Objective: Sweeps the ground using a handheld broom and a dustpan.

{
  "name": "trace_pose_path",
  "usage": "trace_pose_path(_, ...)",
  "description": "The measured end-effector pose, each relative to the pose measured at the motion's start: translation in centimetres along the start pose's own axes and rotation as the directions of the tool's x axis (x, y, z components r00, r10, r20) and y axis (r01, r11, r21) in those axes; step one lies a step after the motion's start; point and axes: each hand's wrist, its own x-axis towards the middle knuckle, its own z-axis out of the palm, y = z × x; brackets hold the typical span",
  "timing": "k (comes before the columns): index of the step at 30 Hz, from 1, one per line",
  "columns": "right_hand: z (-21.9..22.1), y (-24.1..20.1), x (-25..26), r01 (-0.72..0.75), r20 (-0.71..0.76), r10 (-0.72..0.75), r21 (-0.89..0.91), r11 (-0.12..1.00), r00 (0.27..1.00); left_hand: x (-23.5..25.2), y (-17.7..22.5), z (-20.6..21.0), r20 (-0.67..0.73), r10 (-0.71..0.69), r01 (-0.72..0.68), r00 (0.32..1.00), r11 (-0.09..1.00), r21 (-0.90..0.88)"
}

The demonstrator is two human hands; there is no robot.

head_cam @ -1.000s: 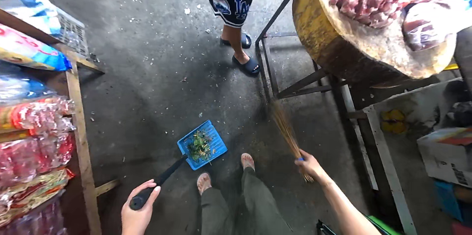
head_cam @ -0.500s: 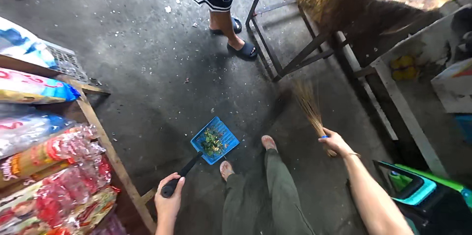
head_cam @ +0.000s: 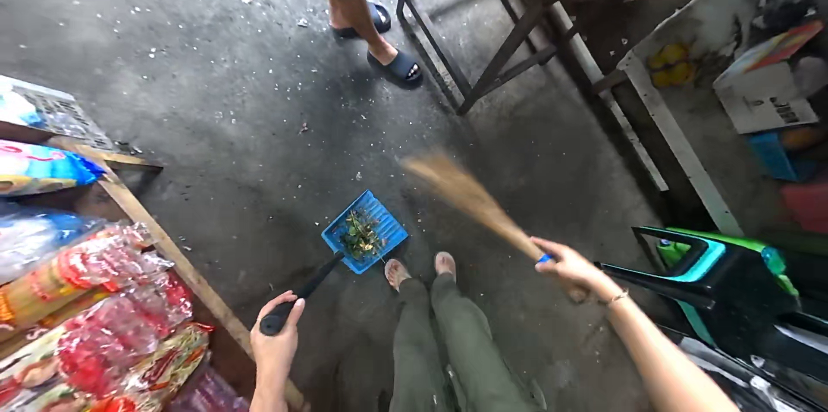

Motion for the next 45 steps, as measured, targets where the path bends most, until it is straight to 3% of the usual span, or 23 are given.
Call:
trace_pose_path(3, -3.4, -0.1, 5.3, -0.114, -0.194, 0.151, 0.189, 0.975, 0.969, -0.7, -0.2, 1.6, -0.034, 0.022, -0.020, 0.999, 0.999, 0.048)
trace_pose_path(6, 0.4, -0.1, 13.0, -0.144, -0.258, 0.269, 0.418, 0.897, 0.928, -1.0, -0.5, 2.0, -0.055, 0.040, -0.037, 0.998, 0.998, 0.057)
trace_pose_path(8, 6.3, 0.6, 17.0, -0.144, -0.190, 0.225, 0.367, 0.919, 0.956, -1.3, -2.2, 1.4, -0.033, 0.064, -0.061, 0.997, 0.996, 0.061)
trace_pose_path(11, 14.4, 2.2, 19.5, -0.119, 0.030, 0.118, 0.030, 0.992, 0.993, -1.4, -4.8, -0.1, 0.006, 0.044, -0.044, 0.999, 0.998, 0.049)
trace_pose_path(13, 16.3, 3.9, 17.5, -0.045, 0.179, 0.066, -0.118, 0.992, 0.982, -2.3, -5.9, -1.1, 0.000, 0.009, -0.008, 1.000, 0.998, 0.056)
trace_pose_path(15, 14.1, 5.2, 13.4, 0.016, 0.222, 0.022, -0.167, 0.986, 0.975, -2.8, -6.7, -2.0, -0.004, -0.003, 0.003, 1.000, 0.999, 0.042)
trace_pose_path(19, 3.4, 6.7, 5.2, 0.083, 0.071, -0.070, -0.184, 0.979, 0.995, -4.3, -7.1, -4.7, 0.027, -0.059, 0.060, 0.998, 0.997, -0.045)
trace_pose_path(23, -3.7, 5.2, 6.5, 0.034, -0.137, -0.040, -0.048, 0.998, 0.990, -6.1, -7.1, -7.8, 0.030, -0.077, 0.079, 0.997, 0.994, -0.073)
trace_pose_path(25, -2.8, 2.1, 9.6, -0.043, -0.201, 0.058, 0.077, 0.996, 0.978, -7.0, -7.0, -8.1, 0.009, -0.078, 0.078, 0.997, 0.996, -0.042)
trace_pose_path(28, 5.1, -1.0, 13.7, -0.117, -0.161, 0.126, 0.062, 0.991, 0.979, -7.6, -6.4, -5.9, -0.031, -0.033, 0.033, 0.999, 0.999, 0.013)
trace_pose_path(32, 21.1, -1.2, 11.7, -0.028, 0.145, 0.068, -0.264, 0.964, 0.987, -7.3, -5.3, -4.5, -0.059, -0.024, 0.024, 0.998, 1.000, 0.011)
trace_pose_path(34, 24.9, -0.1, 8.0, 0.050, 0.275, 0.039, -0.310, 0.949, 0.961, -6.8, -5.4, -5.3, -0.045, -0.026, 0.026, 0.999, 1.000, -0.004)
trace_pose_path(37, 21.7, 2.5, 0.8, 0.016, 0.251, 0.019, -0.137, 0.990, 0.968, -6.7, -5.8, -7.7, -0.010, -0.072, 0.071, 0.997, 0.996, -0.051)
trace_pose_path(40, 16.2, 8.8, -4.4, -0.094, 0.062, 0.086, 0.139, 0.986, 0.994, -7.0, -7.9, -11.5, 0.071, -0.048, 0.052, 0.996, 0.997, -0.056)
trace_pose_path(43, 13.3, 14.1, -4.2, -0.168, -0.208, 0.242, 0.320, 0.932, 0.948, -7.4, -9.6, -13.9, 0.155, 0.002, -0.002, 0.988, 1.000, 0.001)
trace_pose_path(45, 13.7, 14.4, -1.8, -0.225, -0.275, 0.384, 0.470, 0.853, 0.881, -7.4, -10.4, -13.9, 0.190, 0.045, -0.061, 0.981, 0.995, 0.077)
